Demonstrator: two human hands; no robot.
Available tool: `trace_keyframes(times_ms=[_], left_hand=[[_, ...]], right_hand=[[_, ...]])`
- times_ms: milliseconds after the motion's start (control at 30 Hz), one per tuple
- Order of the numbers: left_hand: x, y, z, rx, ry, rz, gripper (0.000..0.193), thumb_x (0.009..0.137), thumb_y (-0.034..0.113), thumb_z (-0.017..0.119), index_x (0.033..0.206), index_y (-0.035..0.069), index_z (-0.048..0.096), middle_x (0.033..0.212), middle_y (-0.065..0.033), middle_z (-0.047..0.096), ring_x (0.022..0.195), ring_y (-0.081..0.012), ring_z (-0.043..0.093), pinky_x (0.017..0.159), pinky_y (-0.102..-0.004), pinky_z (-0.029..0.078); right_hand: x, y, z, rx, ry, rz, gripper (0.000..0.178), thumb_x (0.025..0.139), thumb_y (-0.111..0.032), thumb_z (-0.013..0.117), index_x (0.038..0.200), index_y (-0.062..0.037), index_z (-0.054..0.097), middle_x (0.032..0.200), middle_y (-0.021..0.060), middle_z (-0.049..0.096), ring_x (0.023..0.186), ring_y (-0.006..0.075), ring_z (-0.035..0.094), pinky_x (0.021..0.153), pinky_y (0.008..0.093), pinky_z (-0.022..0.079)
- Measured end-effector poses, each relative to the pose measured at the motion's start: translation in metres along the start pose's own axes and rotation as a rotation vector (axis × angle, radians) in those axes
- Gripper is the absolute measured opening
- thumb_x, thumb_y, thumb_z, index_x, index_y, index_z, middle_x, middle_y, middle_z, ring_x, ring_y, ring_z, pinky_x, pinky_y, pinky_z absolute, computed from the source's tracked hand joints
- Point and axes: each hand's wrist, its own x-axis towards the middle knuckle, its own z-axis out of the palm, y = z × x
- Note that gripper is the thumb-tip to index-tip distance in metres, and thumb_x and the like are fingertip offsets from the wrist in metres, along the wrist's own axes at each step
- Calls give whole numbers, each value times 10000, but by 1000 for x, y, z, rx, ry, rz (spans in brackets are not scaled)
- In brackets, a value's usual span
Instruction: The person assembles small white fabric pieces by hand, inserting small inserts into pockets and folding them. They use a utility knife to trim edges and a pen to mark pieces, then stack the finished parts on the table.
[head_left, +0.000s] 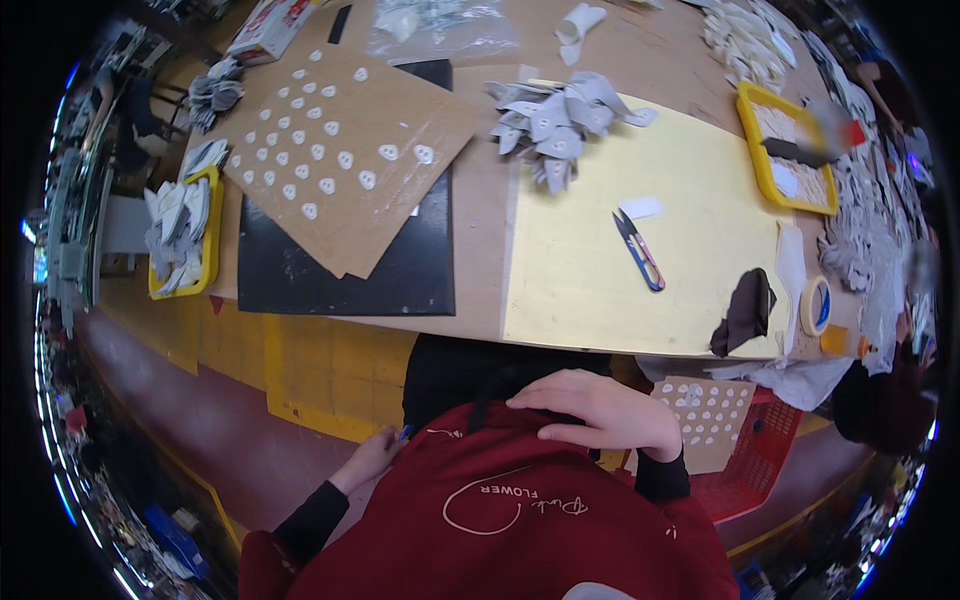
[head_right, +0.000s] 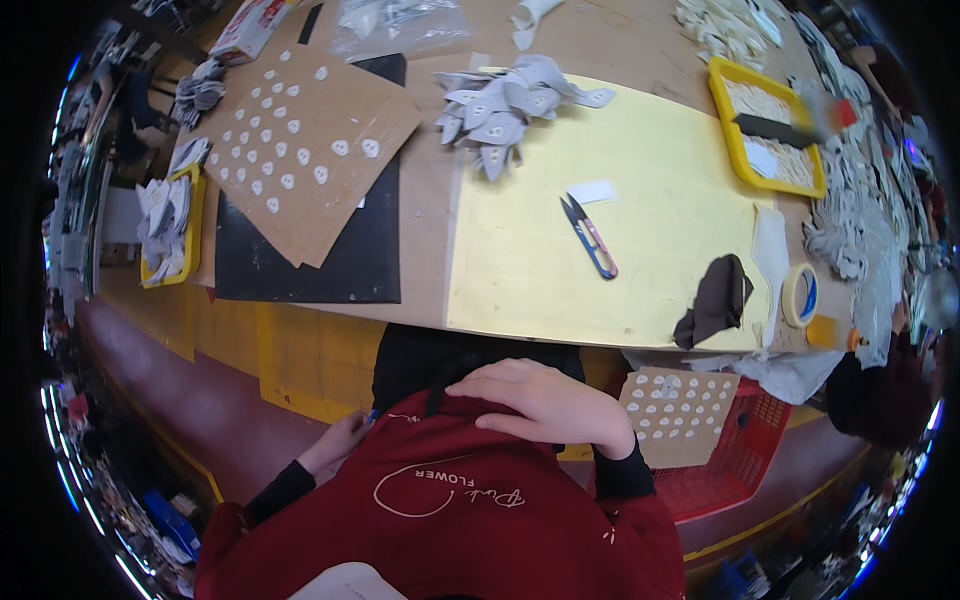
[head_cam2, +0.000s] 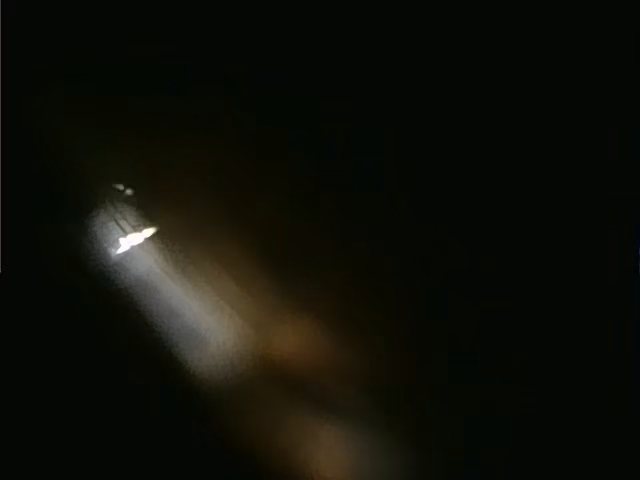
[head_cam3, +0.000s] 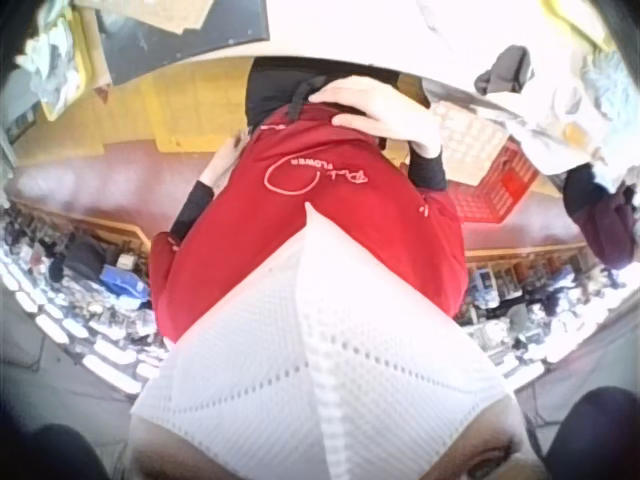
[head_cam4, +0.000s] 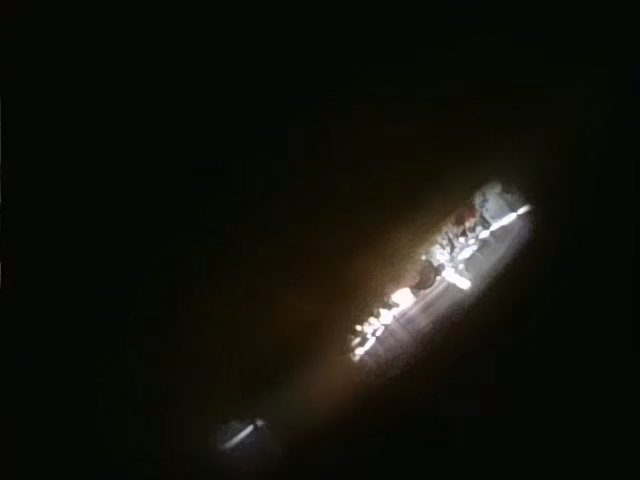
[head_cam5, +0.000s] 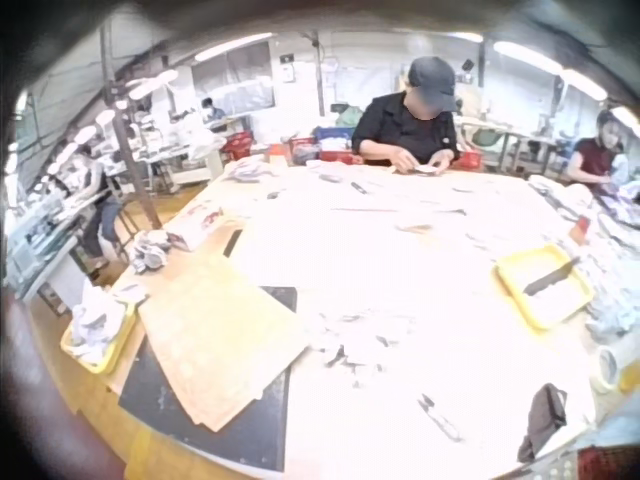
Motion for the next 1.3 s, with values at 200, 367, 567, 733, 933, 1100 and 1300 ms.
trace_keyframes(times_ms=[200, 367, 567, 733, 933, 1100, 1300], left_hand=[[-89, 194, -60, 815, 65, 98, 298, 909, 271, 601, 771, 16, 666, 736, -180, 668, 733, -361, 667, 695, -434, 530], [-102, 304, -72, 618, 181, 505, 289, 877, 266, 639, 705, 35, 661, 669, -136, 636, 627, -306, 623, 611, -428, 467], [-70, 376, -22, 474, 289, 1194, 152, 814, 206, 743, 763, 82, 671, 628, -53, 529, 576, -252, 516, 573, -362, 377], [-53, 432, -10, 60, 192, 1392, 233, 879, 327, 688, 955, 107, 700, 800, -45, 612, 807, -265, 598, 789, -389, 448], [-1, 441, 23, 201, 368, 1750, 329, 815, 339, 679, 1029, 90, 657, 1019, -77, 622, 1084, -314, 572, 974, -527, 405], [9, 442, 40, 113, 152, 1939, 300, 756, 312, 720, 904, 75, 612, 891, -47, 553, 883, -230, 560, 894, -459, 409], [42, 453, 62, 33, 107, 1832, 321, 874, 333, 667, 1107, 122, 606, 944, -56, 547, 923, -254, 537, 884, -419, 338]], right_hand=[[-3, -1, 8, 8, -21, 122, 471, 966, -232, 584, 1408, -100, 487, 1058, 111, 669, 1006, 287, 633, 890, 369, 501], [35, -18, 35, 145, 91, 36, 737, 925, -236, 650, 1546, -190, 257, 899, 95, 702, 735, 232, 703, 698, 328, 574], [44, -2, 5, -544, 1082, 88, 210, 809, -164, 762, 730, -54, 601, 590, 84, 550, 460, 262, 542, 441, 355, 412], [25, -24, -38, -539, 1280, -179, 182, 824, -103, 746, 744, -8, 613, 628, 87, 559, 506, 250, 565, 465, 332, 426], [22, -21, -45, -31, 1306, 60, 129, 763, -70, 729, 836, 15, 664, 920, 100, 596, 812, 198, 620, 665, 291, 496], [22, -10, -57, -700, 1282, 183, 78, 762, -37, 708, 813, -13, 654, 803, 88, 538, 709, 225, 569, 590, 333, 448], [26, 11, -84, -447, 1195, 168, 70, 825, -36, 683, 826, 2, 624, 722, 98, 515, 624, 226, 512, 561, 325, 415]])
